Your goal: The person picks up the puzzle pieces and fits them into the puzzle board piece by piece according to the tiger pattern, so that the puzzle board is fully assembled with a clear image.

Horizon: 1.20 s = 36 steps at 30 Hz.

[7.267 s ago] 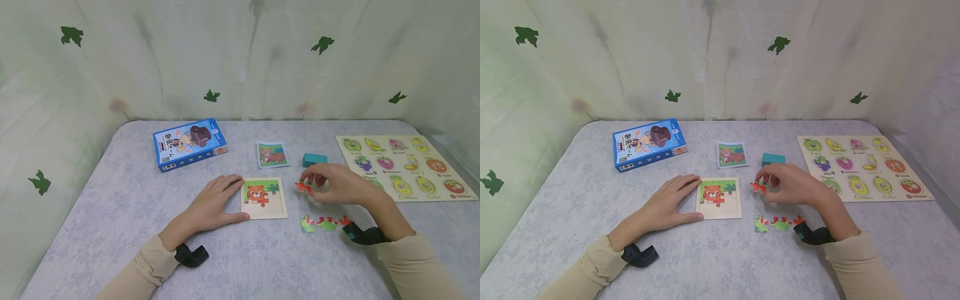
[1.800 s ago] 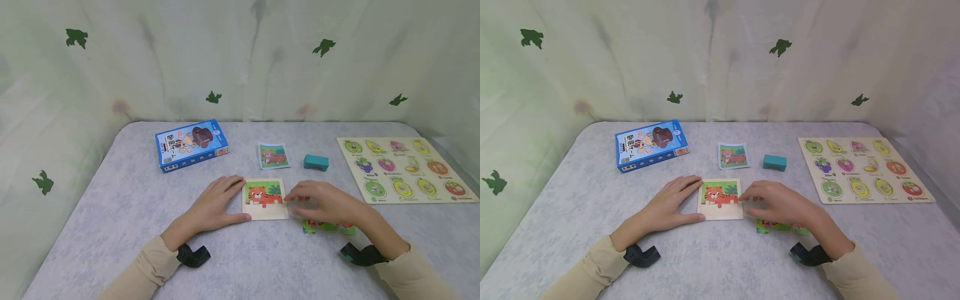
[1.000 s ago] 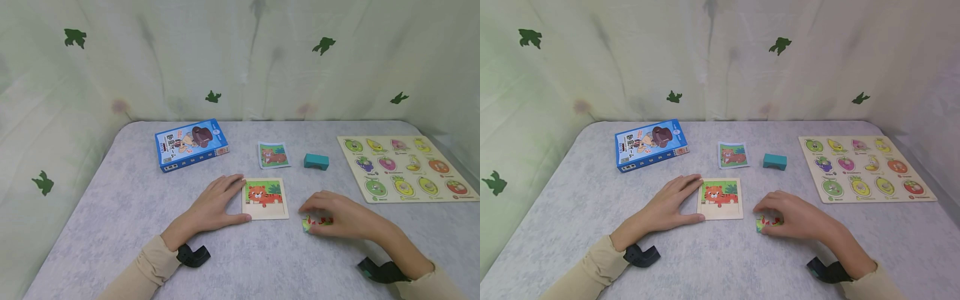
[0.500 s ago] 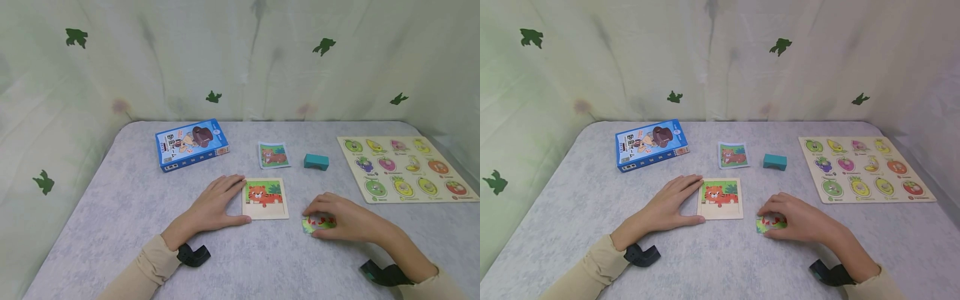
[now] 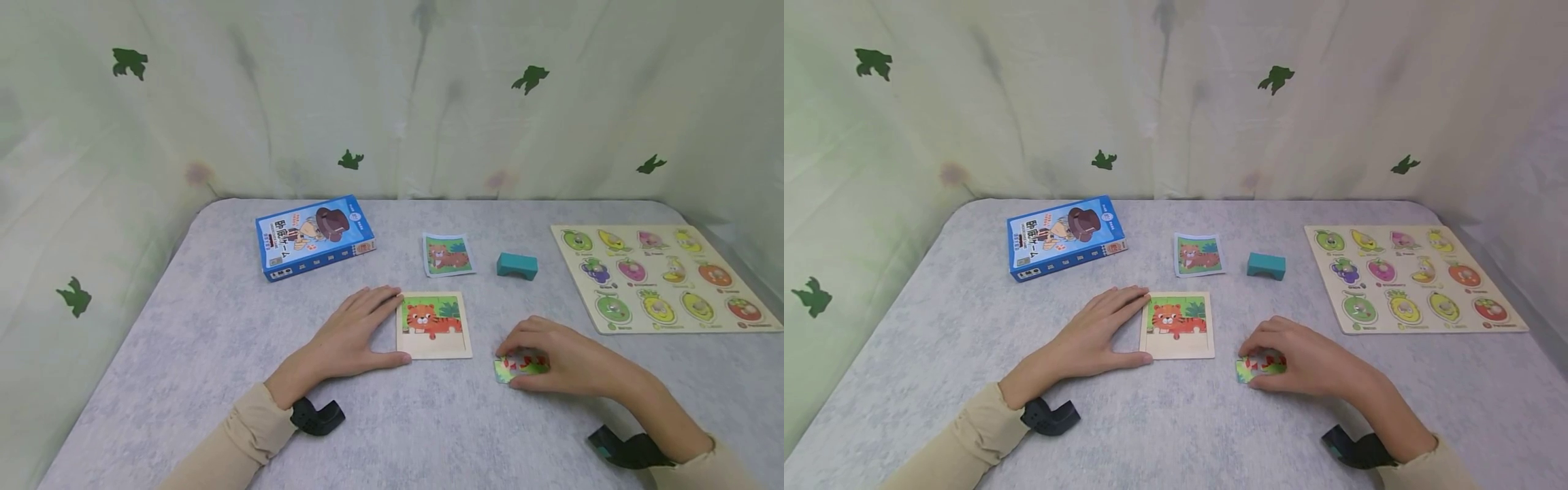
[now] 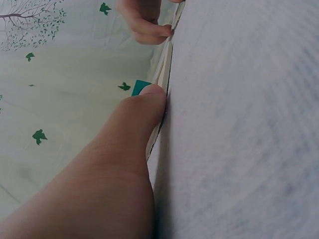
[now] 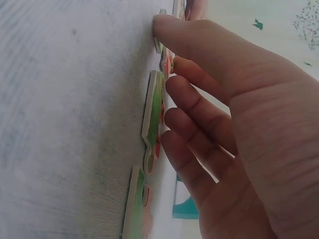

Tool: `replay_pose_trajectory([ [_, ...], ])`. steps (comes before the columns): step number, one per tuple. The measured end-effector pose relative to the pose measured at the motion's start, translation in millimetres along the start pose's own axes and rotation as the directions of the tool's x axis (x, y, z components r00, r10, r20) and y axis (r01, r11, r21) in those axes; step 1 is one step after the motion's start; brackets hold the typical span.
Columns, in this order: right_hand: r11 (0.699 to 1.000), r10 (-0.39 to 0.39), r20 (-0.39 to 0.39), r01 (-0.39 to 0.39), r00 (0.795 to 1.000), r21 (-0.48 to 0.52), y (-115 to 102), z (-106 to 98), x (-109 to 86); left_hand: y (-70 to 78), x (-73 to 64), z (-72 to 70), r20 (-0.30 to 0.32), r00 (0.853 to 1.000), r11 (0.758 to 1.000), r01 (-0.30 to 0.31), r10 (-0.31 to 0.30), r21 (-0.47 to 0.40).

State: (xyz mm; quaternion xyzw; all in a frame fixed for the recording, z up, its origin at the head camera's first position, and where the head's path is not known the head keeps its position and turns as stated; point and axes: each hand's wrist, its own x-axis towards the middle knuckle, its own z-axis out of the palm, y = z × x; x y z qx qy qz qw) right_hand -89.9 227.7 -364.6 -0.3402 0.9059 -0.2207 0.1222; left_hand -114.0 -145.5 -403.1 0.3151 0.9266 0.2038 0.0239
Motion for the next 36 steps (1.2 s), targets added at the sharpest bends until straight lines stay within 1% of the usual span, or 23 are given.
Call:
replay_pose_trajectory([
  [7, 1.000, 0.004, 0.002, -0.004, 1.000, 0.007, 1, 2, 1.0, 0.2, -0.5, 0.0, -0.012, 1.000, 1.000, -0.007, 0.007, 0.000],
  [23, 1.000, -0.004, -0.017, 0.004, 1.000, -0.010, 1, 3, 3.1, 1.1, -0.8, -1.2, -0.008, 1.000, 1.000, -0.010, 0.010, -0.002],
  [32, 0.999, -0.043, -0.054, 0.041, 0.998, -0.026, -3, 0, 8.7, 0.3, -0.7, 0.3, -0.008, 1.000, 1.000, -0.002, 0.002, -0.001],
  [36, 0.996, -0.086, -0.082, 0.083, 0.993, -0.043, -5, -1, 11.5, 0.0, -0.7, 0.7, -0.009, 1.000, 1.000, -0.002, 0.002, -0.001],
])
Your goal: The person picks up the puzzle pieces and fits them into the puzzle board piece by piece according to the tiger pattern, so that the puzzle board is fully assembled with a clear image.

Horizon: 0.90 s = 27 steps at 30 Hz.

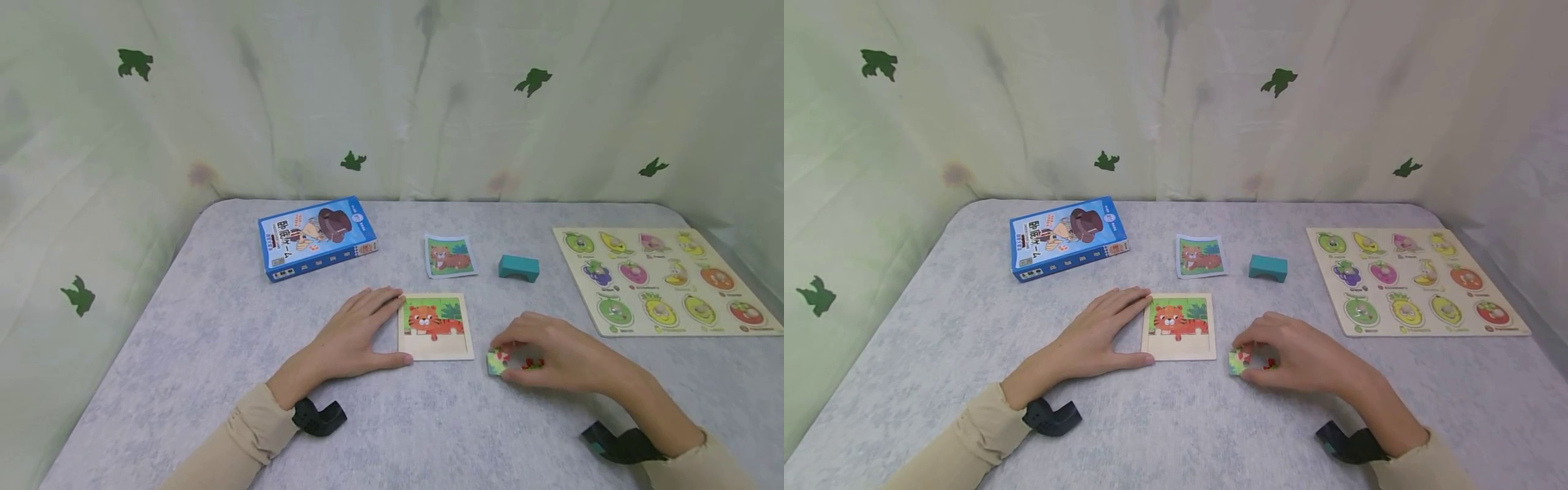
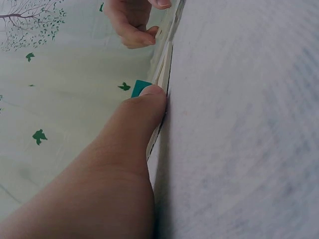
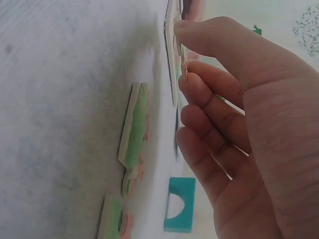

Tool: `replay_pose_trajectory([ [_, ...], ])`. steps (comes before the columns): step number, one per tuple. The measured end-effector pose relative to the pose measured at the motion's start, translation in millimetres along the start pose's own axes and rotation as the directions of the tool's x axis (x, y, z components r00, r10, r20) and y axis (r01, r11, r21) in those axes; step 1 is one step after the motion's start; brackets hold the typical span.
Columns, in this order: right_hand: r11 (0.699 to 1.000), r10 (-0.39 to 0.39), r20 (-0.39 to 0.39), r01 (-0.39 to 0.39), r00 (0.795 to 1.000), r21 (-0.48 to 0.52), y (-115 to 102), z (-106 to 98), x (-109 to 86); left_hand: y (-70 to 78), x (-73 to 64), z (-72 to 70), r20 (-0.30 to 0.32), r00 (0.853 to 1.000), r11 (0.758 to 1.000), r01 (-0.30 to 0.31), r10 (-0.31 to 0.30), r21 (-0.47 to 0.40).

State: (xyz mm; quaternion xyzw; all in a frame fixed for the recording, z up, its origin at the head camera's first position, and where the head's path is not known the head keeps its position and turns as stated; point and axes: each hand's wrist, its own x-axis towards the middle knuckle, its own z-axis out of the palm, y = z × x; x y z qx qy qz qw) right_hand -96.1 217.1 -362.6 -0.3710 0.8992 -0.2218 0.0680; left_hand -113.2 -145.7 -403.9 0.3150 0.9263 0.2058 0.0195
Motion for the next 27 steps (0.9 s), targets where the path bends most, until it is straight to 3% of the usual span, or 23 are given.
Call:
replay_pose_trajectory([
  [8, 0.996, -0.083, -0.038, 0.083, 0.996, -0.023, -4, -1, 9.9, 0.4, -0.3, -0.5, 0.003, 1.000, 1.000, -0.005, 0.005, 0.004],
  [27, 0.991, -0.125, -0.095, 0.121, 0.988, -0.050, -14, -1, 33.2, 0.4, -0.2, -0.7, -0.004, 1.000, 1.000, -0.008, 0.008, 0.007],
])
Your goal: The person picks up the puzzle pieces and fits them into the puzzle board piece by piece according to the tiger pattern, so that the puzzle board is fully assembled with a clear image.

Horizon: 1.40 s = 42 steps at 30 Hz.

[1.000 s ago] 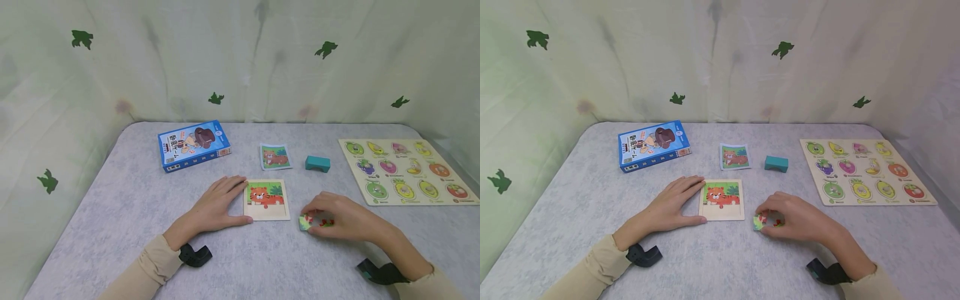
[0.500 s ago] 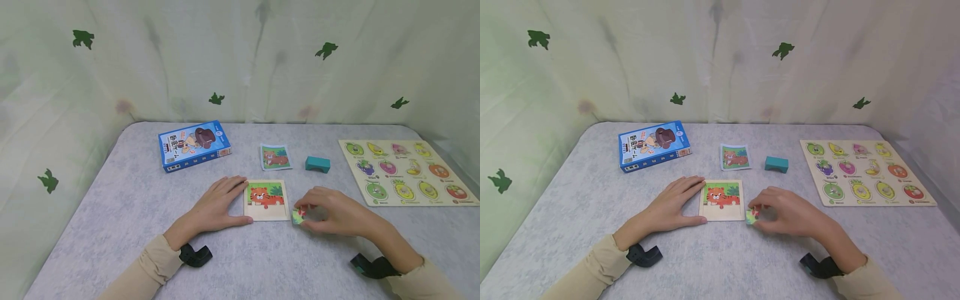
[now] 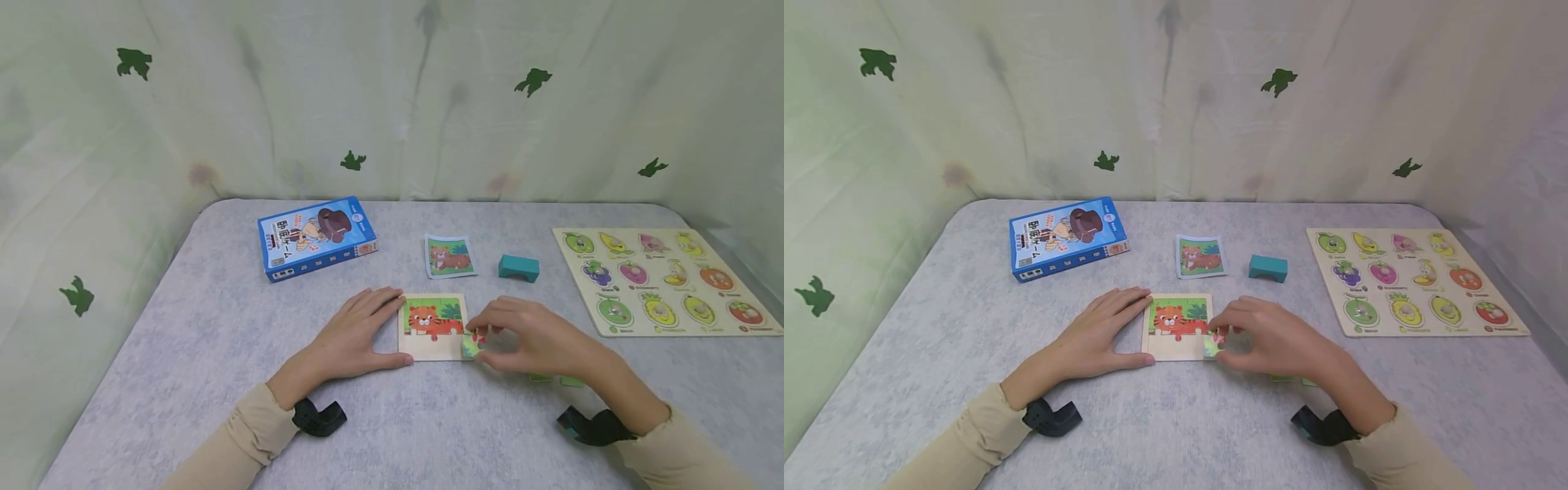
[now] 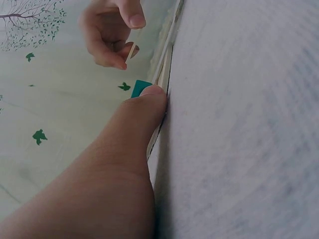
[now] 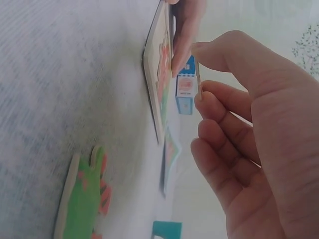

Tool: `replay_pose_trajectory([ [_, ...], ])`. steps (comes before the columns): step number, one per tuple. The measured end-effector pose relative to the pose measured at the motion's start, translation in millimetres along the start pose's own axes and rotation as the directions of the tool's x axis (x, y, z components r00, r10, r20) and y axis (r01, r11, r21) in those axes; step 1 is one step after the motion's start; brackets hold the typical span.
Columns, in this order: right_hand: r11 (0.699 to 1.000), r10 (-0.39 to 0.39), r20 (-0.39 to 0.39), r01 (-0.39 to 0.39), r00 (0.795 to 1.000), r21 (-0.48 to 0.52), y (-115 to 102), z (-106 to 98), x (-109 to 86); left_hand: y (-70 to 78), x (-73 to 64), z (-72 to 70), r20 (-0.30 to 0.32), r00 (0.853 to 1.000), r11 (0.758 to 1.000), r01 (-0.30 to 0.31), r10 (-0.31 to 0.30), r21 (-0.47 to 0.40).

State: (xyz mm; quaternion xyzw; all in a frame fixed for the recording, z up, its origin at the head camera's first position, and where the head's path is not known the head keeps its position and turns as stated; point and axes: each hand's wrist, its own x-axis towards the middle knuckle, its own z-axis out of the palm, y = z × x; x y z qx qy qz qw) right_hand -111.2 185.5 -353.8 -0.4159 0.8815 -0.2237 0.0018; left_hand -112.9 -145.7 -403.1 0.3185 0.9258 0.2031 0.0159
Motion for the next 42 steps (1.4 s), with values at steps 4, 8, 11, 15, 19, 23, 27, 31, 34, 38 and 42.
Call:
replay_pose_trajectory([
  [4, 1.000, -0.027, -0.009, 0.027, 1.000, 0.003, -1, 2, 5.5, 0.2, 0.3, -0.4, 0.011, 1.000, 1.000, 0.009, -0.009, 0.000],
  [8, 0.999, -0.048, 0.010, 0.048, 0.999, 0.007, -3, 3, 11.2, 0.5, 0.9, -0.4, 0.019, 1.000, 1.000, 0.017, -0.017, 0.001],
  [11, 0.999, -0.046, 0.027, 0.046, 0.999, 0.001, -5, 3, 15.6, -0.1, 0.9, 0.0, 0.017, 1.000, 1.000, 0.014, -0.014, 0.002],
  [15, 0.999, -0.039, 0.042, 0.039, 0.998, -0.006, -7, 4, 21.8, -1.2, 0.7, 0.5, 0.013, 1.000, 1.000, 0.010, -0.010, 0.006],
  [19, 0.999, -0.052, 0.045, 0.053, 0.998, -0.009, -10, 7, 28.3, -1.8, 0.0, 0.4, 0.009, 1.000, 1.000, 0.004, -0.004, 0.009],
  [23, 0.997, -0.075, 0.039, 0.075, 0.996, 0.004, -11, 10, 34.3, -2.1, -0.8, -0.2, 0.010, 1.000, 1.000, 0.008, -0.008, 0.006],
  [27, 0.997, -0.079, 0.036, 0.079, 0.996, 0.007, -13, 13, 38.7, -2.1, -0.8, -0.3, 0.014, 1.000, 1.000, 0.009, -0.009, 0.003],
  [31, 0.997, -0.078, 0.033, 0.077, 0.996, 0.011, -15, 16, 42.3, -2.0, -0.4, -0.1, 0.015, 1.000, 1.000, 0.006, -0.006, 0.001],
  [34, 0.997, -0.071, 0.035, 0.070, 0.997, 0.022, -16, 18, 44.9, -2.1, -0.4, 0.0, 0.015, 1.000, 1.000, 0.005, -0.005, 0.000],
  [38, 0.998, -0.060, 0.043, 0.058, 0.997, 0.033, -18, 21, 47.2, -2.3, -0.3, 0.1, 0.013, 1.000, 1.000, 0.002, -0.002, -0.001],
  [42, 0.998, -0.062, 0.039, 0.061, 0.997, 0.035, -20, 24, 48.5, -2.3, 0.0, 0.2, 0.008, 1.000, 1.000, -0.005, 0.005, -0.003],
])
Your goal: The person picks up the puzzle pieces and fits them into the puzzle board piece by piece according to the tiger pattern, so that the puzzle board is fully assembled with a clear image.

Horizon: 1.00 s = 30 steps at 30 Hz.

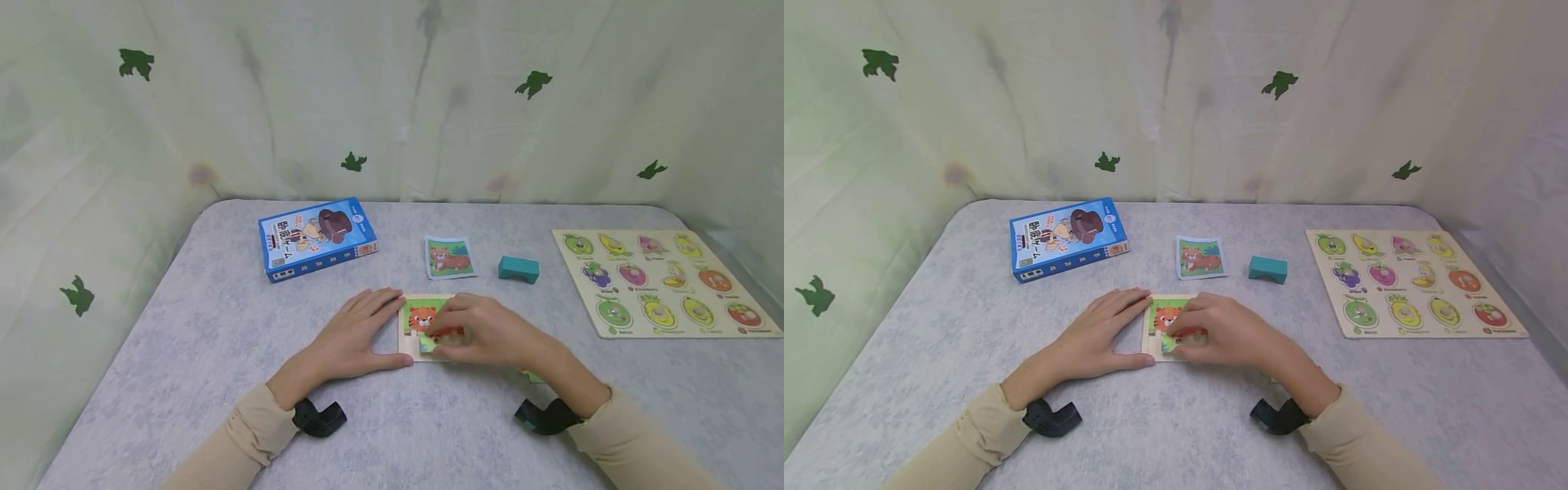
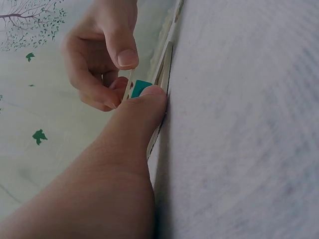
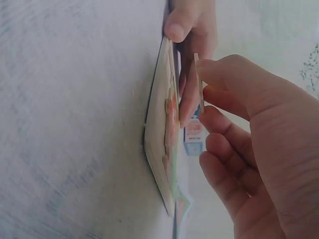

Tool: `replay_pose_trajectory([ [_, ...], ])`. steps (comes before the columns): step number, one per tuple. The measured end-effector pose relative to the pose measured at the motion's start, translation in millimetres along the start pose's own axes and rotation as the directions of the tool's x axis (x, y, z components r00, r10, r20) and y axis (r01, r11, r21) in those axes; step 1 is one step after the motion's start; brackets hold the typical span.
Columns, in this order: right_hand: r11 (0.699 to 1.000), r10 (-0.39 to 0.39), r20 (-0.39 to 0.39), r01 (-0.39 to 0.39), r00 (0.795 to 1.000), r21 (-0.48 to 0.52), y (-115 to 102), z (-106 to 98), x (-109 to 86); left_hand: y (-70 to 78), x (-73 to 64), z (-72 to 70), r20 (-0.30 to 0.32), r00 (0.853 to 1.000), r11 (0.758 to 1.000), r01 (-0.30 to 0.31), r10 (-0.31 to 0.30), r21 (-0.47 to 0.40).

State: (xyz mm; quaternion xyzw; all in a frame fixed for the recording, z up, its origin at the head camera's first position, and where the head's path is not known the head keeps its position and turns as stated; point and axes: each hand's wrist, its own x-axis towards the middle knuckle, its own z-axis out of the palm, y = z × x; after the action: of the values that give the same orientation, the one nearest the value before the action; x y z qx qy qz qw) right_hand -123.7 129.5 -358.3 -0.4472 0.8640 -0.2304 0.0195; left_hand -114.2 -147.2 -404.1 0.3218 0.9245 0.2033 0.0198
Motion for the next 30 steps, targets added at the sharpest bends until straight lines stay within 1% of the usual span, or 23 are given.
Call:
replay_pose_trajectory([
  [7, 1.000, -0.010, -0.022, 0.010, 1.000, 0.004, 0, 7, 2.1, 0.2, 0.3, 0.2, -0.002, 1.000, 1.000, 0.000, 0.000, 0.008],
  [15, 0.999, -0.042, -0.074, 0.042, 0.996, 0.002, 0, 15, 4.2, 0.4, 0.0, -0.2, 0.005, 1.000, 1.000, 0.005, -0.005, -0.001],
  [18, 0.999, -0.039, -0.080, 0.040, 0.996, 0.006, -1, 17, 5.0, 0.4, 0.2, -0.1, -0.001, 1.000, 1.000, 0.002, -0.002, 0.003],
  [21, 1.000, -0.019, -0.076, 0.020, 0.997, 0.009, -2, 20, 5.6, 0.7, 0.4, -0.3, -0.003, 1.000, 1.000, 0.001, -0.001, 0.006],
  [24, 1.000, -0.002, -0.073, 0.003, 0.997, 0.011, -2, 23, 5.5, 0.9, 0.0, -0.4, -0.018, 1.000, 1.000, -0.012, 0.012, 0.008],
  [30, 1.000, -0.020, -0.093, 0.021, 0.995, 0.004, -2, 27, 6.1, 1.1, -0.6, -0.7, -0.032, 0.999, 1.000, -0.021, 0.022, 0.010],
])
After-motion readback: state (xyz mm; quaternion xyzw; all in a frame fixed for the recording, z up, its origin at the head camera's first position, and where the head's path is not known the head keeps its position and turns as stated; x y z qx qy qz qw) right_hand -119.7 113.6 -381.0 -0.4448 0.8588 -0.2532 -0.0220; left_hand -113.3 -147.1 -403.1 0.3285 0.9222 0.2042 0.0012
